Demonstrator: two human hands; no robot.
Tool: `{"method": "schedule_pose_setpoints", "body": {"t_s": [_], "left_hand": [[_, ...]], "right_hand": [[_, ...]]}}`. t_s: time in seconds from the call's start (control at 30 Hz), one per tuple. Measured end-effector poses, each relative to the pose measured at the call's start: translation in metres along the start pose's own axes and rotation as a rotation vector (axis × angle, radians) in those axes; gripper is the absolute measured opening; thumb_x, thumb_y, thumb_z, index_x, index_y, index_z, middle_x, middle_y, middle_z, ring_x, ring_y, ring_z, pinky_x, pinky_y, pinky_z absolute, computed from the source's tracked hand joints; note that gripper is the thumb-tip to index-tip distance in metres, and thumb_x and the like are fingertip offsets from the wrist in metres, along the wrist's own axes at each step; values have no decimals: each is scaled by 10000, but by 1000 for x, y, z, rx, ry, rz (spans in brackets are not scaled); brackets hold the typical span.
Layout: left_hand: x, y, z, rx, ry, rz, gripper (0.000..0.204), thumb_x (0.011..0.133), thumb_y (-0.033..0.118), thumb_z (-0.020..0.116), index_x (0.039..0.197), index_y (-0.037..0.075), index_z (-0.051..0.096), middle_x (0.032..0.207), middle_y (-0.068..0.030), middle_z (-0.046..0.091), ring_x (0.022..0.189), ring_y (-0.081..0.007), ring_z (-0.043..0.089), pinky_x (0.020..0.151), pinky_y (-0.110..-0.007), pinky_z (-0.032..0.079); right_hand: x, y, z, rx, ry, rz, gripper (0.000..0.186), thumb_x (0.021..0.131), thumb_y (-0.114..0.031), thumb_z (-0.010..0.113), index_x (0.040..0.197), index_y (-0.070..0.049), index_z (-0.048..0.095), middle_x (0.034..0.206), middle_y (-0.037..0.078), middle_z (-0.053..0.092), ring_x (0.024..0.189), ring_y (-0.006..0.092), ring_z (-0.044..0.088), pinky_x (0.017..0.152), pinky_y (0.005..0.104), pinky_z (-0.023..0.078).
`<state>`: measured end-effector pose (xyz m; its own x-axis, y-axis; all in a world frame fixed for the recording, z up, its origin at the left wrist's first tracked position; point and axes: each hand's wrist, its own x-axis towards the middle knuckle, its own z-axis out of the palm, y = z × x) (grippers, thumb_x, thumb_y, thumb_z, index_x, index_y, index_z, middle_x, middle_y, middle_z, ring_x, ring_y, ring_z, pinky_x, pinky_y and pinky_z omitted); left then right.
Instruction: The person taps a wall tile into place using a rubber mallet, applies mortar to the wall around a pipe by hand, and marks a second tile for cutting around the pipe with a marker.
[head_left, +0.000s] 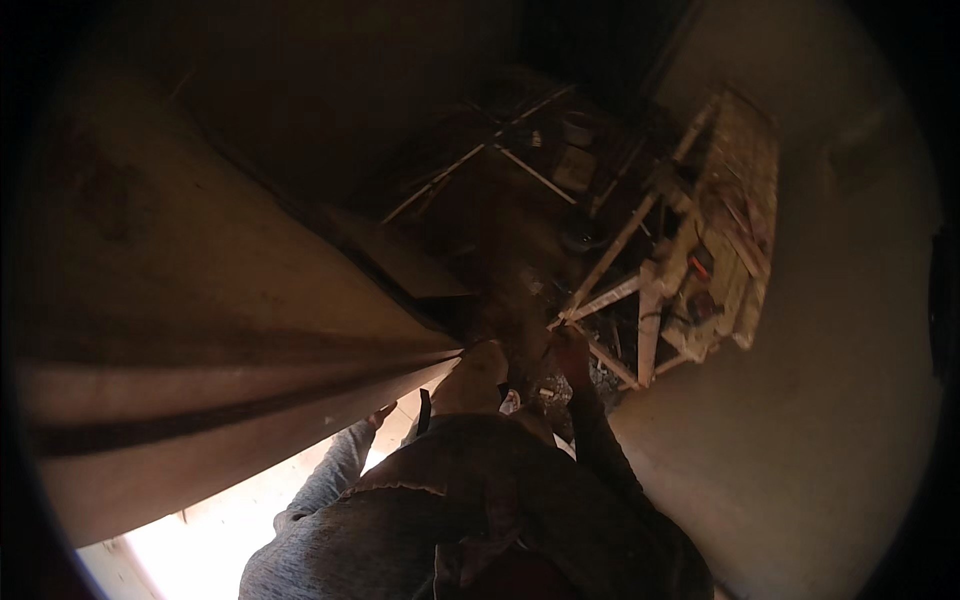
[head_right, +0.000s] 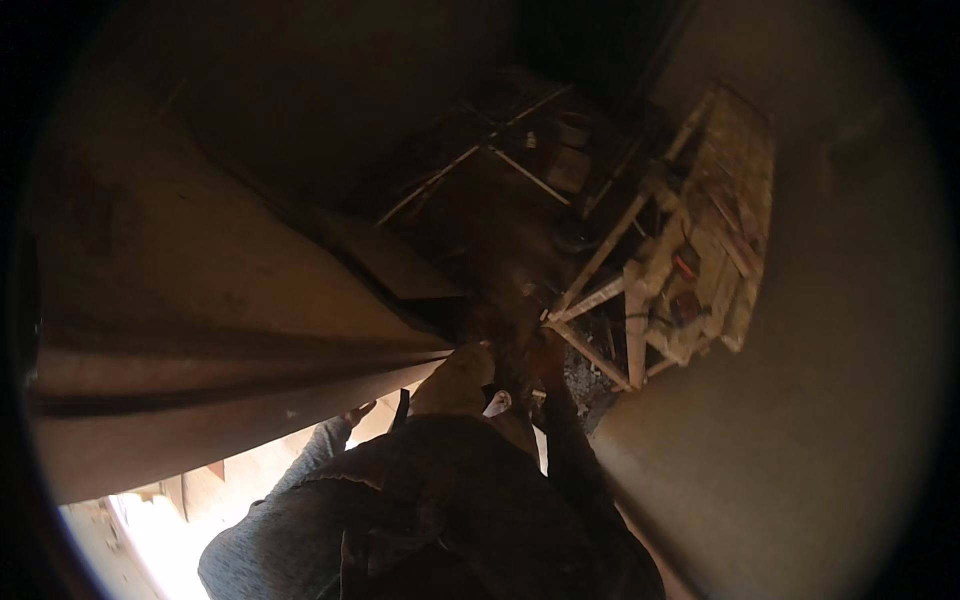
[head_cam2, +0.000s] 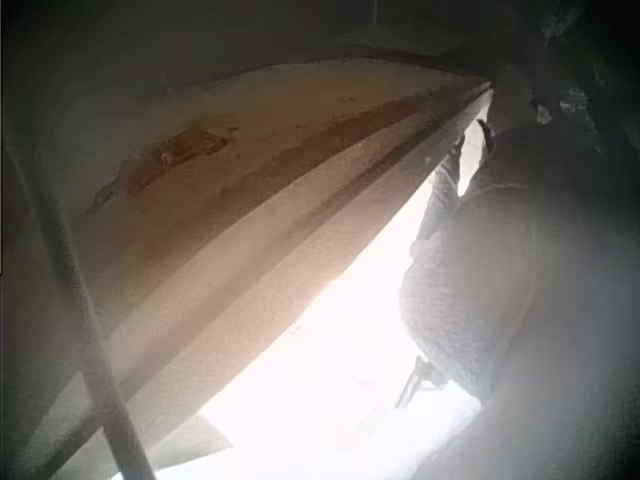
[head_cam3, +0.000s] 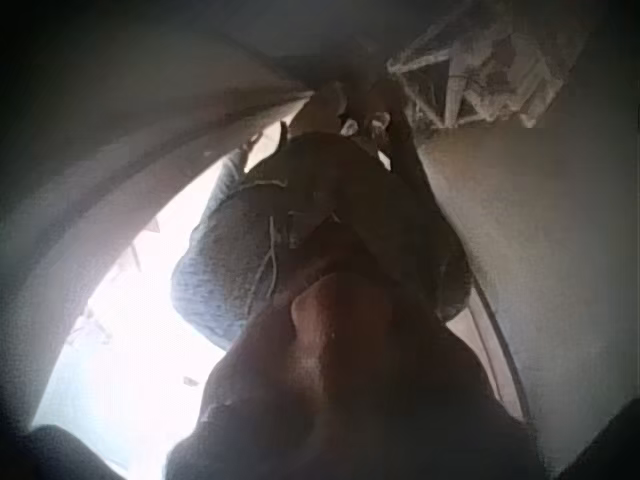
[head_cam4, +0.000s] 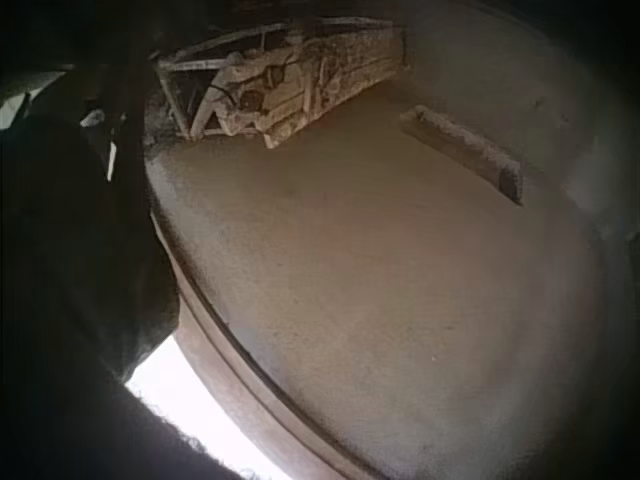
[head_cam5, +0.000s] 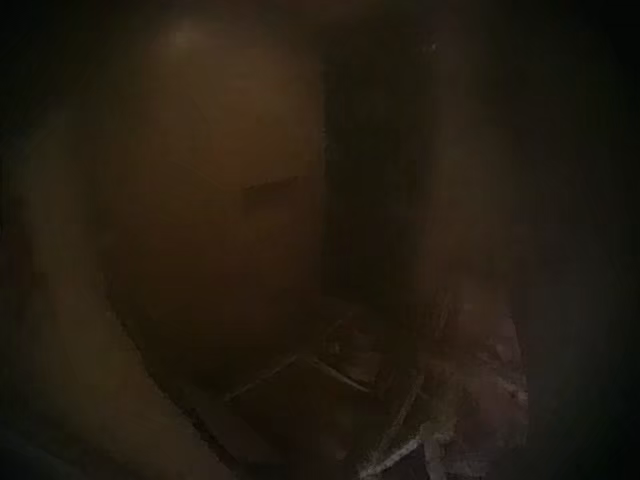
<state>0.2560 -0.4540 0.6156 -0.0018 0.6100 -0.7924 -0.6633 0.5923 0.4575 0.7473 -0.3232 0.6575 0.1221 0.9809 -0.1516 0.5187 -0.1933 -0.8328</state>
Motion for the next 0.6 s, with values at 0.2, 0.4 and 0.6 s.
{"method": "schedule_pose_setpoints", "body": {"t_s": [0.2,0.4,0.6], "left_hand": [[-11,-51,-16,-207,246,126,375,945,391,483,1242,161,482,1284,-94,531,1194,-291,493,975,-491,409],[35,-89,9,-435,429,257,352,935,387,498,1206,163,488,1240,-105,542,1150,-296,509,945,-485,421],[12,-114,24,-648,675,378,329,926,383,513,1171,165,494,1196,-115,552,1106,-301,525,915,-478,433]], "right_hand": [[156,38,34,327,-101,122,209,840,-200,665,833,5,629,705,17,604,630,105,556,568,325,451],[347,47,45,78,-92,-298,167,828,-180,685,771,-35,626,670,-3,546,621,90,497,547,295,405],[448,9,54,296,-183,183,157,847,-132,645,762,-12,591,684,24,557,610,134,493,557,333,429]]}}
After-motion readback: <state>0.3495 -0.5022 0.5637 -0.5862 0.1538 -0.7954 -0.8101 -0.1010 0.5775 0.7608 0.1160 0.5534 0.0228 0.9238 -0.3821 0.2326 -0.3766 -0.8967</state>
